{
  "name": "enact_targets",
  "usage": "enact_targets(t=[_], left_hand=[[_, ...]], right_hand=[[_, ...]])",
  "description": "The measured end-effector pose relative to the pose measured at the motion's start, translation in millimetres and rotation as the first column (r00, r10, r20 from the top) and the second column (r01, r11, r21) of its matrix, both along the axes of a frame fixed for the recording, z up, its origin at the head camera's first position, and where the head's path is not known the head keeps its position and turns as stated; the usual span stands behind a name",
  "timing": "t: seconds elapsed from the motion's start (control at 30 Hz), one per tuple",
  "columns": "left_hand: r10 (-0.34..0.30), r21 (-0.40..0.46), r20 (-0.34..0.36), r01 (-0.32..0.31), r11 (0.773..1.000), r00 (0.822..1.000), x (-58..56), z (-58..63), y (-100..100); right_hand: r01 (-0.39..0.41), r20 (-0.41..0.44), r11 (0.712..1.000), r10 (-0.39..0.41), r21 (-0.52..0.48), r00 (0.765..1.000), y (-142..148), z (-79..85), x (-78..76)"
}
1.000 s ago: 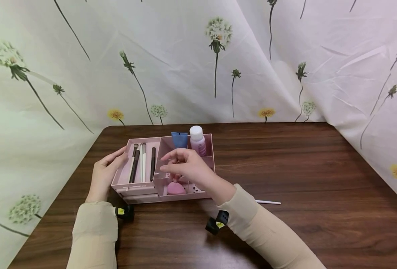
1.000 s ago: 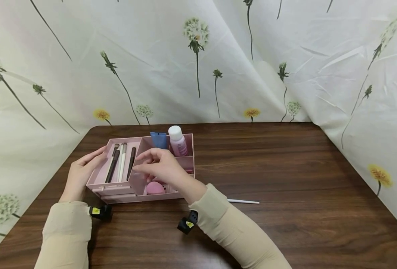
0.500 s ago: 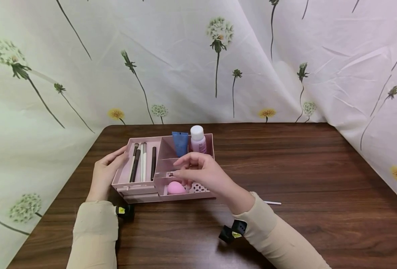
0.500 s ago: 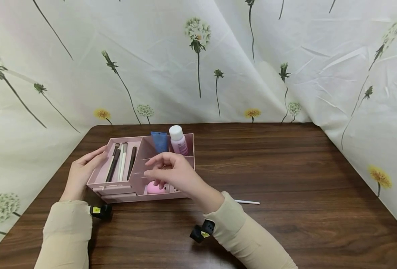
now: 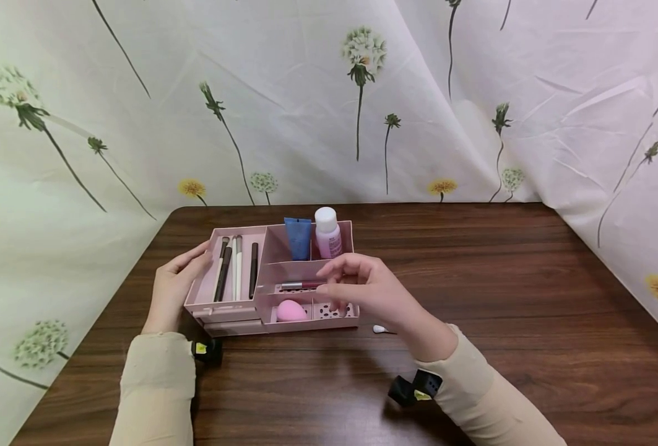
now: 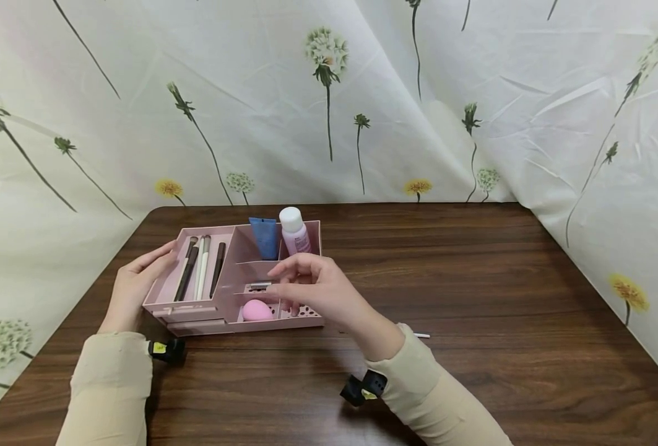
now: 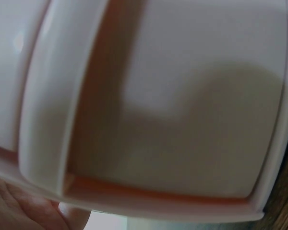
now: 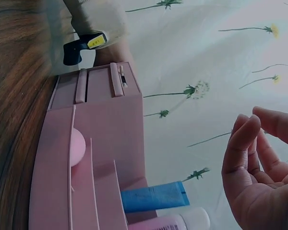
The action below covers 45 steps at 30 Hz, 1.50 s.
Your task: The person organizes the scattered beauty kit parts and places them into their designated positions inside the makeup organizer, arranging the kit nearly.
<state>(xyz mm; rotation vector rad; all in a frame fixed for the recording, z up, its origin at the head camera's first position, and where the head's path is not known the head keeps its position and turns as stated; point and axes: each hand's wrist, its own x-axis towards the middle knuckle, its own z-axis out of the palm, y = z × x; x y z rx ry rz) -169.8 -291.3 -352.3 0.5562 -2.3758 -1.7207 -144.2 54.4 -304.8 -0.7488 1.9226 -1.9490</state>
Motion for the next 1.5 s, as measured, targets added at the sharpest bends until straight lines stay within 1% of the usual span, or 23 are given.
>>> enact_targets(t=[0.17,0.23,0.4,0.5,0.63,0.77,0.9,1.13,1.33,1.5], left_hand=[[-0.009,0.014,0.002,0.009,1.000,1.000,1.0,1.7,0.5],[-0.011,0.020,0.003,0.011,1.000,1.000,1.3,2.1,0.7],[-0.014,0.012,0.001,0.014,1.000,1.000,1.6,1.6,0.7],[-0.013,0.001,-0.005,0.013,1.000,1.000,1.8,1.2,0.7],[-0.011,-0.008,-0.010,0.011,1.000,1.000,2.2,1.7,0.4],[-0.009,-0.010,-0.010,0.009,1.000,1.000,2.9,2.8,0.9],[-0.014,-0.007,-0.006,0.014,1.000,1.000,2.7,2.6,0.7],[-0.013,-0.006,-0.009,0.013,1.000,1.000,2.8,2.3,1.1],[-0.019,0.003,-0.013,0.019,1.000,1.000,2.1,0.8,-0.1],[-0.008,0.012,-0.005,0.008,1.000,1.000,1.2,0.8,-0.3]], right_hand=[[-0.010,-0.014,1.000,0.010,-0.007,1.000,13.6,-1.0,1.9],[-0.012,-0.007,1.000,0.012,-0.007,1.000,18.7,-0.9,2.8],[-0.013,0.000,1.000,0.013,0.028,1.000,33.7,-2.3,3.3],[0.007,-0.001,0.998,-0.007,0.066,1.000,44.5,-4.0,1.6],[0.054,-0.018,0.992,-0.052,0.118,0.998,58.5,-5.6,-2.2],[0.082,-0.042,0.987,-0.077,0.140,0.996,69.8,-6.5,-6.0],[0.085,-0.035,0.985,-0.080,0.152,0.996,79.1,-8.2,-10.2],[0.055,-0.037,0.980,-0.049,0.192,0.998,92.4,-13.7,-18.9],[0.037,-0.041,0.959,-0.026,0.280,0.999,102.2,-20.1,-29.6],[0.003,-0.041,0.944,0.011,0.331,0.999,107.7,-26.4,-38.9]])
